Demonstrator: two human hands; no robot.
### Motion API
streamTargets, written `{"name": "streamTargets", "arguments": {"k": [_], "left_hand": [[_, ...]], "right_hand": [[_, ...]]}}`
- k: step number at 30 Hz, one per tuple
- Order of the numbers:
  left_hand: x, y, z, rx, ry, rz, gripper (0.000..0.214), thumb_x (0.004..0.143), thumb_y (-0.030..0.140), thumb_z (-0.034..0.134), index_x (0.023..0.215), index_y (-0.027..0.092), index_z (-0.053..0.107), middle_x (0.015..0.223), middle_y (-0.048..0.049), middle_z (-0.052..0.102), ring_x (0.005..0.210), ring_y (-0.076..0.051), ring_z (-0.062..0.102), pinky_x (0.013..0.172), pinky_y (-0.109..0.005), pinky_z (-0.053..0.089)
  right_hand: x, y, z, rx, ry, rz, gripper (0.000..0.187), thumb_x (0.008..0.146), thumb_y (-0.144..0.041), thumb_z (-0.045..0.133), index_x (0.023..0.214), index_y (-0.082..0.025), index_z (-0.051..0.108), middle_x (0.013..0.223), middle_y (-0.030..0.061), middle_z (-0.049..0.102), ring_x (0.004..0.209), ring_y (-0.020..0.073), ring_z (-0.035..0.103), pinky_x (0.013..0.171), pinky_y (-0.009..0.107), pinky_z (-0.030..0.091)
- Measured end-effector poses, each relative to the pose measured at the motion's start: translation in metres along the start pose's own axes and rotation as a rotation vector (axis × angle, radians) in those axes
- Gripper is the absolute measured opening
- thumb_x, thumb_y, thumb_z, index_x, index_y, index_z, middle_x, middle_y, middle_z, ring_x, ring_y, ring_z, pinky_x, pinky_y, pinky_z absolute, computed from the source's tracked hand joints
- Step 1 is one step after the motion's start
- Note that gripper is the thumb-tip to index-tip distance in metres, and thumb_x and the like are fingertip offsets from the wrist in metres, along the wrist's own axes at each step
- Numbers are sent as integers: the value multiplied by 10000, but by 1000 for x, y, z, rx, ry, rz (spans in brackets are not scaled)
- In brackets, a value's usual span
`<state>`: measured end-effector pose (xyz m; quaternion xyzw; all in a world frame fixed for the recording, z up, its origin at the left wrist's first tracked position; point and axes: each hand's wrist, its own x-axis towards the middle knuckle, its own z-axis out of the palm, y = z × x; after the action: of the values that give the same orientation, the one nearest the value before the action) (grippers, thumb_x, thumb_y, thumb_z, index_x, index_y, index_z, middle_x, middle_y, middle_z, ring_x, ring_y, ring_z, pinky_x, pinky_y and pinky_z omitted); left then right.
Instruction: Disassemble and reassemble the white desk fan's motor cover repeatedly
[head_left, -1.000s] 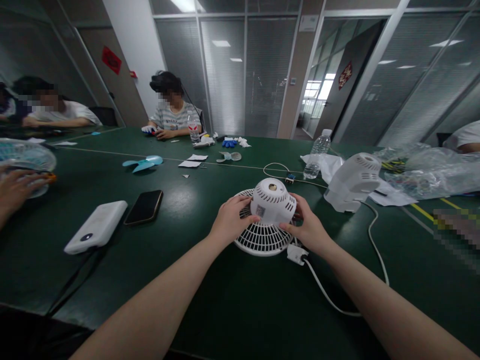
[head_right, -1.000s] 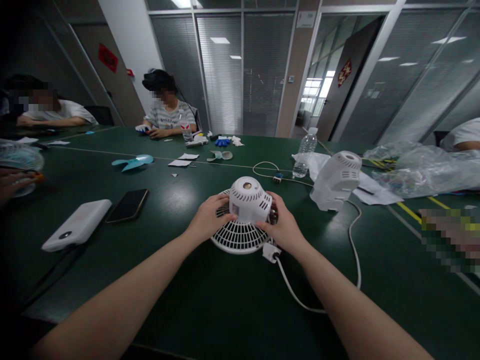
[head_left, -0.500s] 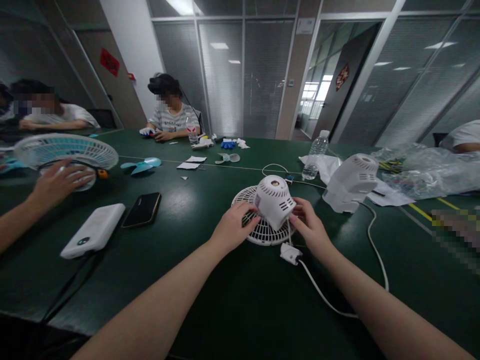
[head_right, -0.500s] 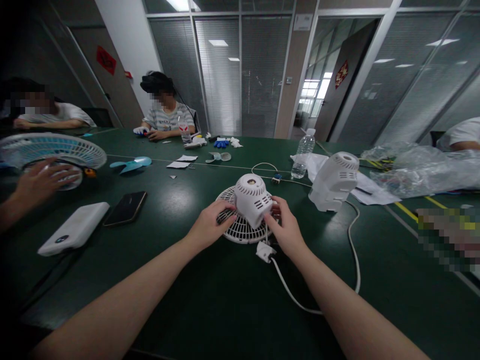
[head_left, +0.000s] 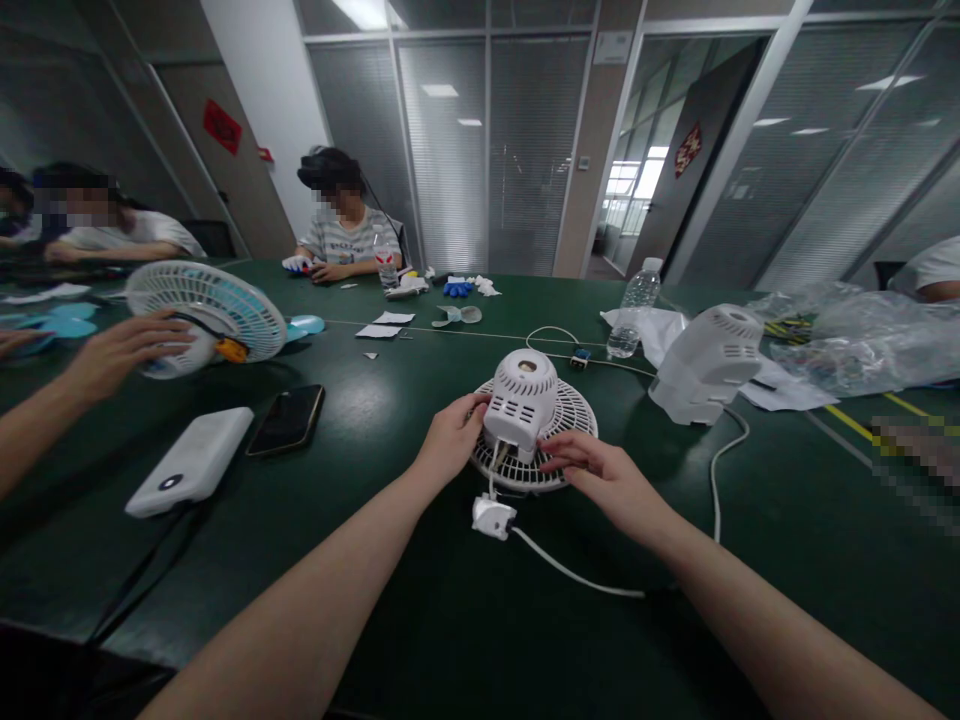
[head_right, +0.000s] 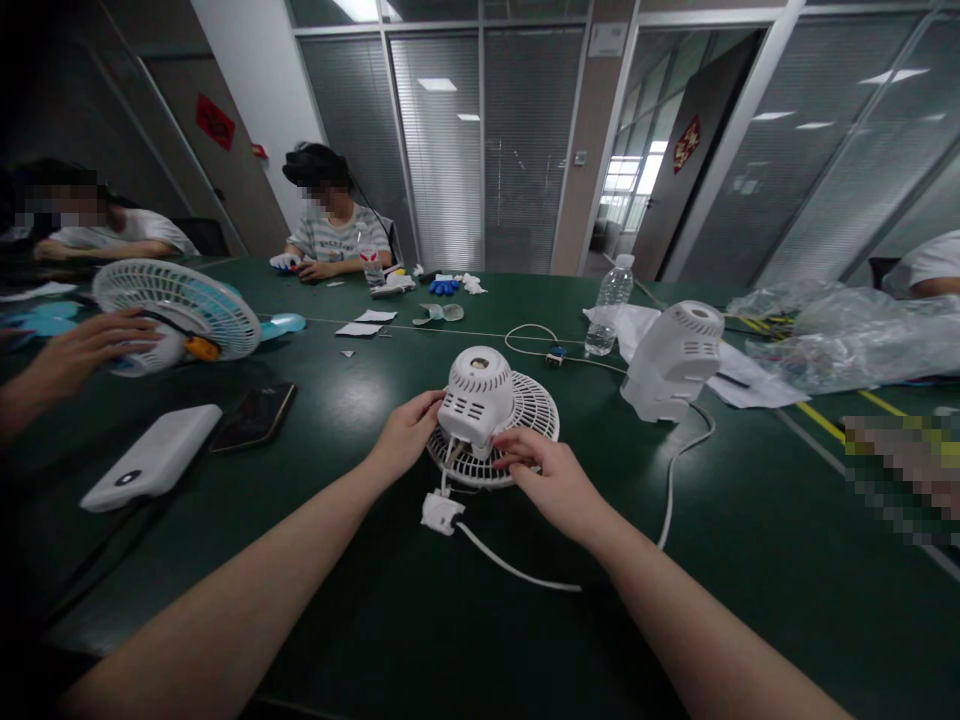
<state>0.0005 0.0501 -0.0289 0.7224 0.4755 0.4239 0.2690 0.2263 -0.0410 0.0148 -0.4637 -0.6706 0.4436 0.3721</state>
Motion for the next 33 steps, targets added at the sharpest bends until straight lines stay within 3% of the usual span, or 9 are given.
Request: {"name": "streamTargets", "arguments": {"k": [6, 12, 16, 20, 23, 26, 30, 33], "left_hand": [[1, 1, -1, 30, -4, -9, 290, 922, 285, 434, 1114, 235, 645, 1152, -23, 682, 1066, -201, 625, 927, -350, 497], [-4, 17, -9, 237, -20, 55, 233, 859, 332, 553, 1034, 236, 675, 1036, -43, 706, 953, -223, 646, 860, -386, 517], [-10, 27, -10, 195, -104, 131, 202, 857, 308, 558, 998, 247, 689, 937, -18, 724, 824, -190, 661, 749, -345, 534], [-12, 29, -7, 152, -141, 229, 176, 866, 266, 546, 977, 234, 678, 968, -16, 711, 810, -167, 650, 737, -320, 540], [-11, 27, -6, 197, -70, 271, 186, 872, 250, 534, 1022, 215, 639, 1036, -38, 676, 909, -178, 636, 812, -336, 535], [-10, 23, -6, 323, -43, 267, 351, 879, 292, 533, 1219, 209, 544, 1283, -79, 582, 1194, -233, 534, 1031, -435, 428], [-10, 20, -5, 481, -201, 230, 585, 906, 419, 484, 1436, 235, 315, 1507, -84, 372, 1398, -289, 313, 1147, -575, 210], [-10, 23, -5, 522, -236, 211, 565, 909, 465, 464, 1416, 244, 347, 1476, -68, 417, 1349, -280, 385, 1123, -540, 282]], "right_hand": [[0, 0, 1, -43, 13, -9, 273, 785, -158, 530, 1031, -231, 624, 1018, 46, 713, 998, 228, 686, 833, 395, 559], [6, 10, -3, -71, 241, 46, 251, 794, -177, 507, 1027, -236, 579, 1034, 62, 724, 872, 217, 710, 811, 415, 559], [11, 22, -10, -187, 387, 29, 358, 727, -117, 496, 1054, -250, 554, 1035, 51, 720, 958, 233, 682, 894, 443, 517], [12, 29, -11, -247, 441, 9, 508, 691, -102, 489, 1173, -262, 489, 1108, 60, 682, 1025, 243, 650, 923, 455, 494], [11, 29, -7, -255, 416, -9, 604, 700, -134, 518, 1278, -274, 417, 1225, 77, 619, 1090, 259, 613, 933, 466, 487], [9, 29, -4, -297, 371, -33, 676, 730, -182, 559, 1364, -280, 347, 1298, 87, 572, 1179, 277, 557, 1002, 483, 434], [7, 26, -2, -349, 335, -47, 729, 759, -235, 591, 1419, -276, 284, 1354, 102, 526, 1231, 292, 519, 1055, 496, 382], [7, 26, -2, -371, 318, -64, 787, 767, -291, 628, 1445, -285, 229, 1407, 105, 471, 1272, 298, 484, 1081, 503, 360]]}}
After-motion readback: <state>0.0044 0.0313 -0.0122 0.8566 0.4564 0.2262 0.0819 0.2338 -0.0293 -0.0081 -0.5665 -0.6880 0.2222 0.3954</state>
